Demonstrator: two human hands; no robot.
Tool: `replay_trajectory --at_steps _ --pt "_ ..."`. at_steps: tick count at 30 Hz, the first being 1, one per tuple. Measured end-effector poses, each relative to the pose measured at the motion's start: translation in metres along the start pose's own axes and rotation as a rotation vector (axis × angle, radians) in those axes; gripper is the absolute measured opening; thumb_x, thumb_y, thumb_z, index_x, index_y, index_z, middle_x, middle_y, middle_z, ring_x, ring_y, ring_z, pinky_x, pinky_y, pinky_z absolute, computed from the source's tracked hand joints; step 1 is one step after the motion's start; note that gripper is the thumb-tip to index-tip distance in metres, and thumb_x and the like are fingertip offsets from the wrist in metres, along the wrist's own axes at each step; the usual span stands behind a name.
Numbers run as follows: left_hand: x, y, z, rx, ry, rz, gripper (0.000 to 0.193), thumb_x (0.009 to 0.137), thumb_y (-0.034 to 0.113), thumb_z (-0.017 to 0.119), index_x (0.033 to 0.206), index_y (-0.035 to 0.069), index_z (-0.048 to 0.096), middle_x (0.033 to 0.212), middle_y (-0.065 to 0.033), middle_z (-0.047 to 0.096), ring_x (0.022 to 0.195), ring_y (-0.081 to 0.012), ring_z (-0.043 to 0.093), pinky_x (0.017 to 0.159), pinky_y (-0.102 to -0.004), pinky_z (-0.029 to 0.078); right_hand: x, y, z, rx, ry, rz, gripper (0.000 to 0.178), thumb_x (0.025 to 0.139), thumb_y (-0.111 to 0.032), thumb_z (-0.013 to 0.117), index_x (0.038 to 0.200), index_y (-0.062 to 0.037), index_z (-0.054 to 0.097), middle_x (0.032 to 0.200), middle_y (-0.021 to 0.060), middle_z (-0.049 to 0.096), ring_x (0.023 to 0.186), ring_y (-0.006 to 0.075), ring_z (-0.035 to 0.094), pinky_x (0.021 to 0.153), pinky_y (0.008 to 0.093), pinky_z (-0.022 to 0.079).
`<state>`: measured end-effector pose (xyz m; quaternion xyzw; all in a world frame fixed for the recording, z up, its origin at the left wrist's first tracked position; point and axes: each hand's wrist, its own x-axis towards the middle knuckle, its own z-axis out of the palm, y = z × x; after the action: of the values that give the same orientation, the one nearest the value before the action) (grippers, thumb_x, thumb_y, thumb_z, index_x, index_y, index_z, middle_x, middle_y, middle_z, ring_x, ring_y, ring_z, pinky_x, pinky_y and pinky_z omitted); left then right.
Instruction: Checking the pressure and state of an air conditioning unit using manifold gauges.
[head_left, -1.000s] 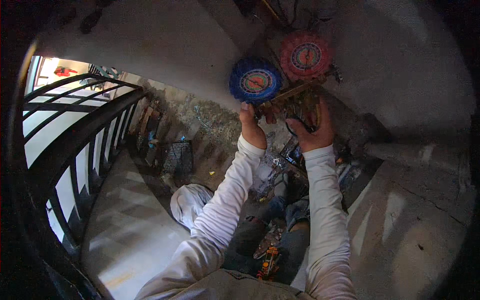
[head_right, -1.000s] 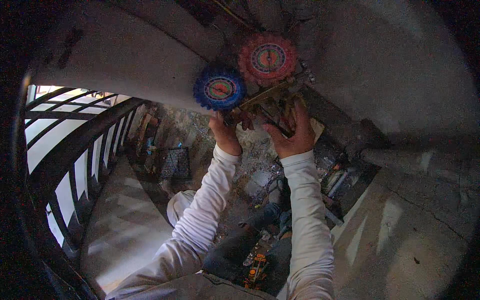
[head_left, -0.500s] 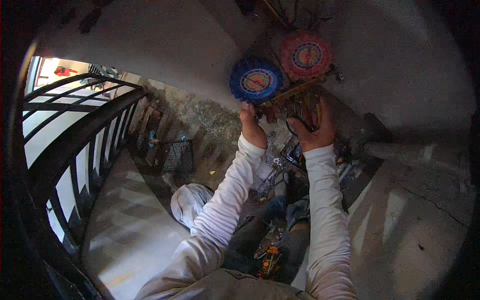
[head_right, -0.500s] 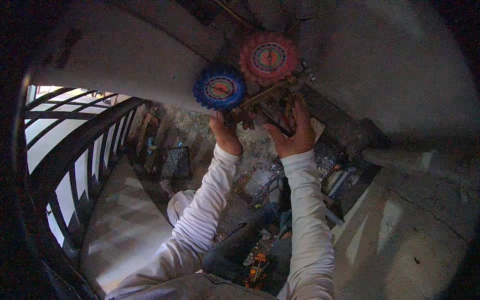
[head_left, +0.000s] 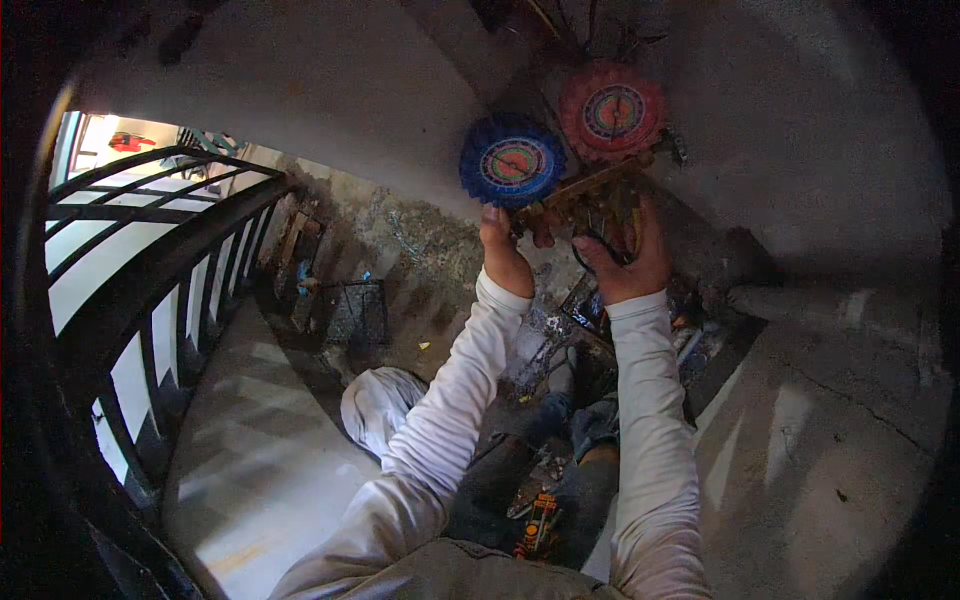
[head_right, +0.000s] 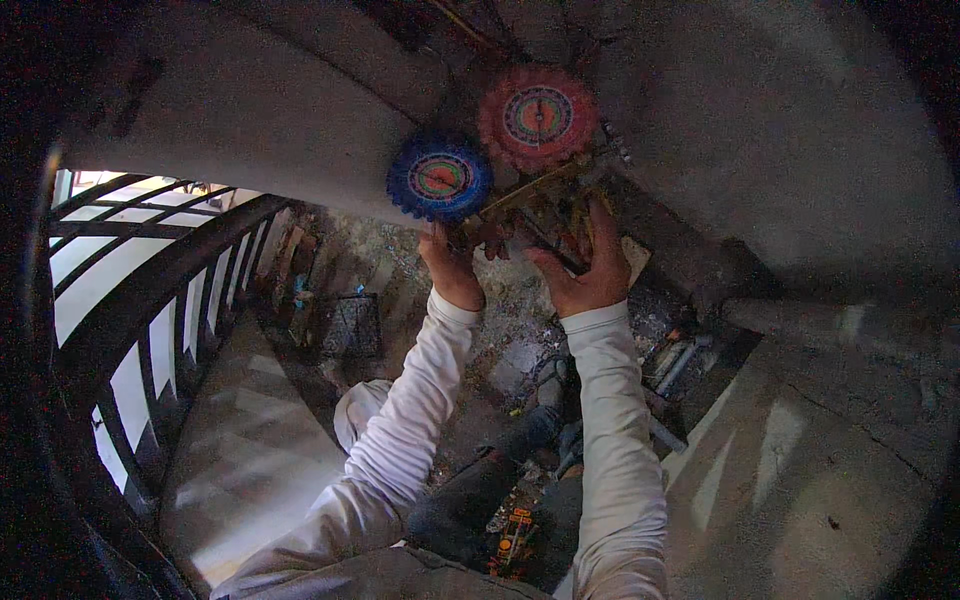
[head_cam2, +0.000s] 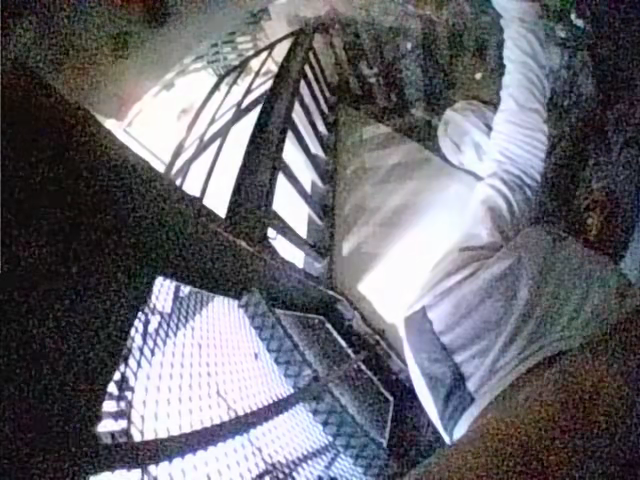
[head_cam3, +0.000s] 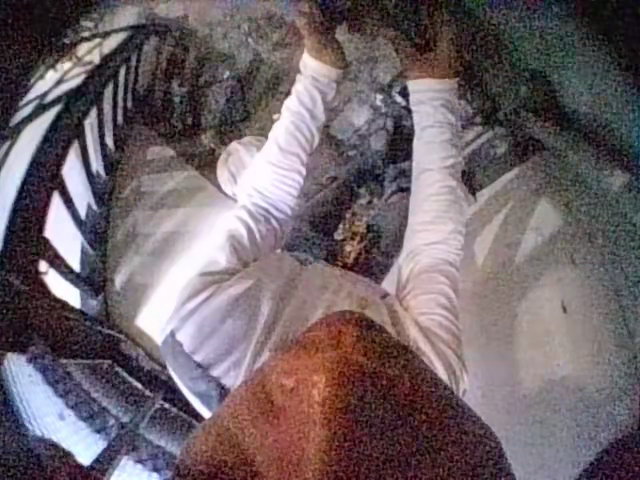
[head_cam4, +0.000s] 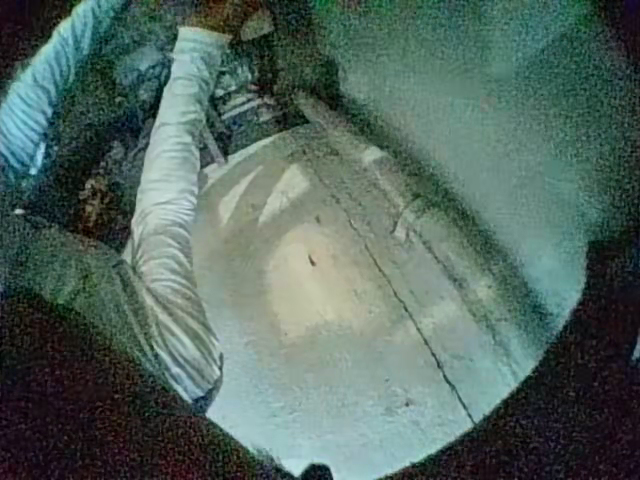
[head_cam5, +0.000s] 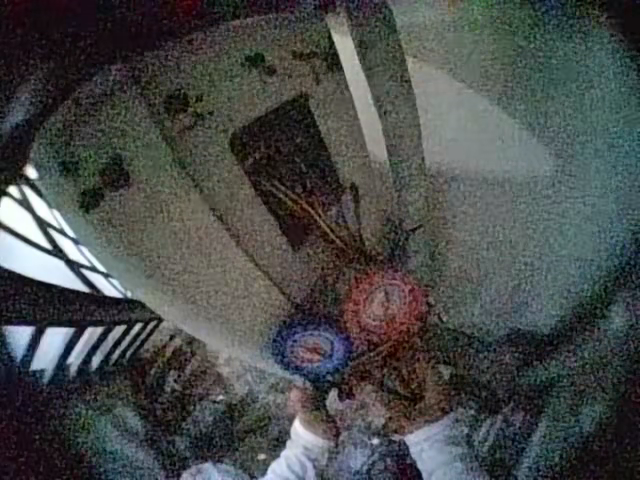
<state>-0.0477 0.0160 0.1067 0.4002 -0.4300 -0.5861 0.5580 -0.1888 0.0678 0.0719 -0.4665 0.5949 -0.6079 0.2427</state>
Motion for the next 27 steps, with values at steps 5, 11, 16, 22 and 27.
replay_trajectory --at_steps 5,11,16,22,27 --pt "0.001 -0.007 -0.01 -0.079 -0.072 -0.004 0.063 0.083 0.062 0.036 0.113 0.007 0.044 0.091 -0.0106 0.058 0.067 -0.027 0.057 0.052 -0.0386 0.043 0.0 -0.008 0.007 0.107 0.033 0.041 0.08 0.067 -0.026 0.08 0.129 0.0001 0.037 0.125 0.0188 0.045 0.11 0.027 0.051 0.084 0.0342 0.049" --pt "0.0 -0.003 -0.006 -0.054 -0.027 -0.029 0.056 0.086 0.057 0.035 0.111 0.008 0.045 0.092 -0.0101 0.057 0.066 -0.0262 0.055 0.052 -0.0379 0.042 -0.001 -0.001 0.006 0.117 0.038 0.034 0.081 0.067 -0.032 0.079 0.129 -0.0001 0.037 0.126 0.0187 0.046 0.112 0.0284 0.051 0.083 0.0352 0.049" --pt "0.0 0.001 -0.003 -0.054 0.009 -0.062 0.051 0.086 0.054 0.036 0.106 0.008 0.047 0.094 -0.0093 0.055 0.067 -0.0258 0.055 0.053 -0.0383 0.043 -0.001 0.009 0.003 -0.069 0.005 -0.034 0.083 0.067 -0.035 0.078 0.129 0.0005 0.037 0.125 0.0228 0.047 0.112 0.0326 0.051 0.087 0.0396 0.047" --pt "0.004 0.0 -0.007 0.014 -0.071 -0.084 0.051 0.085 0.054 0.037 0.105 0.007 0.047 0.092 -0.0094 0.055 0.068 -0.0265 0.055 0.053 -0.0374 0.042 -0.002 0.006 0.006 0.132 0.029 0.013 0.082 0.067 -0.029 0.079 0.13 0.0006 0.036 0.128 0.0215 0.044 0.113 0.0307 0.05 0.087 0.0376 0.047" --pt "-0.003 0.004 0.0 -0.07 0.038 -0.046 0.059 0.081 0.06 0.042 0.105 0.006 0.047 0.087 -0.0095 0.056 0.065 -0.0259 0.054 0.052 -0.0374 0.041 -0.002 0.002 0.007 0.103 0.019 0.036 0.083 0.067 -0.026 0.08 0.131 0.0004 0.035 0.129 0.0207 0.043 0.113 0.0294 0.05 0.088 0.0366 0.048"
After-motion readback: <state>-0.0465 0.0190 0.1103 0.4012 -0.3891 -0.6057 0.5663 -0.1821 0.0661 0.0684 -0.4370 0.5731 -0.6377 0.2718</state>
